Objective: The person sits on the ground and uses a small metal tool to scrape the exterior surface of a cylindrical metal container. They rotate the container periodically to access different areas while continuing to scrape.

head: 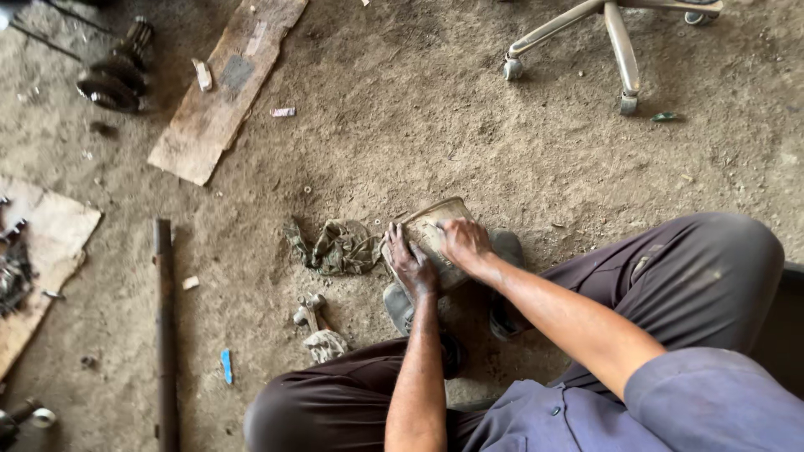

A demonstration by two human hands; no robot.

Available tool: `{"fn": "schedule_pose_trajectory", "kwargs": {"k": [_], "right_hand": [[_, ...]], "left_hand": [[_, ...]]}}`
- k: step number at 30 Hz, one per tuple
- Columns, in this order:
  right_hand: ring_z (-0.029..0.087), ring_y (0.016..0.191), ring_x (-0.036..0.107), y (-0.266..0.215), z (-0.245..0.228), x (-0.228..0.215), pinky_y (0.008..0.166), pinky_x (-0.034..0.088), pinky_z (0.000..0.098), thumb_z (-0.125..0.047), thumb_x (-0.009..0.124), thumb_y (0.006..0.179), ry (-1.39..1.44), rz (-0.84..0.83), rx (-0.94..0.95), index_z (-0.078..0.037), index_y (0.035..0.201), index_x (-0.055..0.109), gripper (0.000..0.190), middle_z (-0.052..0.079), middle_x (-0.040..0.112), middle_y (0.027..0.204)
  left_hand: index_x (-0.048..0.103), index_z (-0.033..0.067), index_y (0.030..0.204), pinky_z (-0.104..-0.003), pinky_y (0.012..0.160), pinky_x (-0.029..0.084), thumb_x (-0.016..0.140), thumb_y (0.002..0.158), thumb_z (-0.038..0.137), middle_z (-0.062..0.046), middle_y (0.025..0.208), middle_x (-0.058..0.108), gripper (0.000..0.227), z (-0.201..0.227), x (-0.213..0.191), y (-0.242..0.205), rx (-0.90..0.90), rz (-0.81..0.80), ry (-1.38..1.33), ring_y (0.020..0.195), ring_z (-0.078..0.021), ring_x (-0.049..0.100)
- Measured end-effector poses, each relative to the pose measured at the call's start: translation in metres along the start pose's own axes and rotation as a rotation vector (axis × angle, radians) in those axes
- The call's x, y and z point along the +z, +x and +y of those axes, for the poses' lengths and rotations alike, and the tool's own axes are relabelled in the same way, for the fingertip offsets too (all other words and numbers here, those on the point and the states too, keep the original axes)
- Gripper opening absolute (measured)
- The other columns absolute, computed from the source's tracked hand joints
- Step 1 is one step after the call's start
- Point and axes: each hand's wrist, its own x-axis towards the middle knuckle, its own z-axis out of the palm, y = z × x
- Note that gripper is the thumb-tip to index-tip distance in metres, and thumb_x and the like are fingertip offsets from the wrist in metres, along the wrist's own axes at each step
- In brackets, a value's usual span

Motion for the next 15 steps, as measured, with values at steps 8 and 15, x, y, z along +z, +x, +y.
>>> {"fn": "schedule_pose_trajectory", "kwargs": {"k": [8,15], "right_hand": [[0.021,0.045,0.059,-0.023,0.007,0.023,0.039,0.048,0.0377,-0.022,0.043,0.099,0.109,-0.139,0.13,-0.009,0.109,0.075,0.036,0.011,0.065,0.062],[0.02,0.044,0.056,-0.01,-0.001,0.017,0.038,0.046,0.0365,-0.025,0.041,0.098,0.118,-0.141,0.11,-0.01,0.113,0.075,0.04,0.012,0.067,0.061]], "left_hand": [[0.056,0.012,0.147,-0.053,0.13,0.017,0.038,0.109,0.022,-0.014,0.162,0.045,0.043,-0.004,0.004,0.0,0.024,-0.004,-0.039,0.157,-0.035,0.029],[0.051,0.0085,0.15,-0.055,0.129,0.014,0.041,0.108,0.023,-0.013,0.159,0.048,0.046,0.01,-0.01,0.002,0.004,-0.057,0.03,0.155,-0.035,0.03]]}}
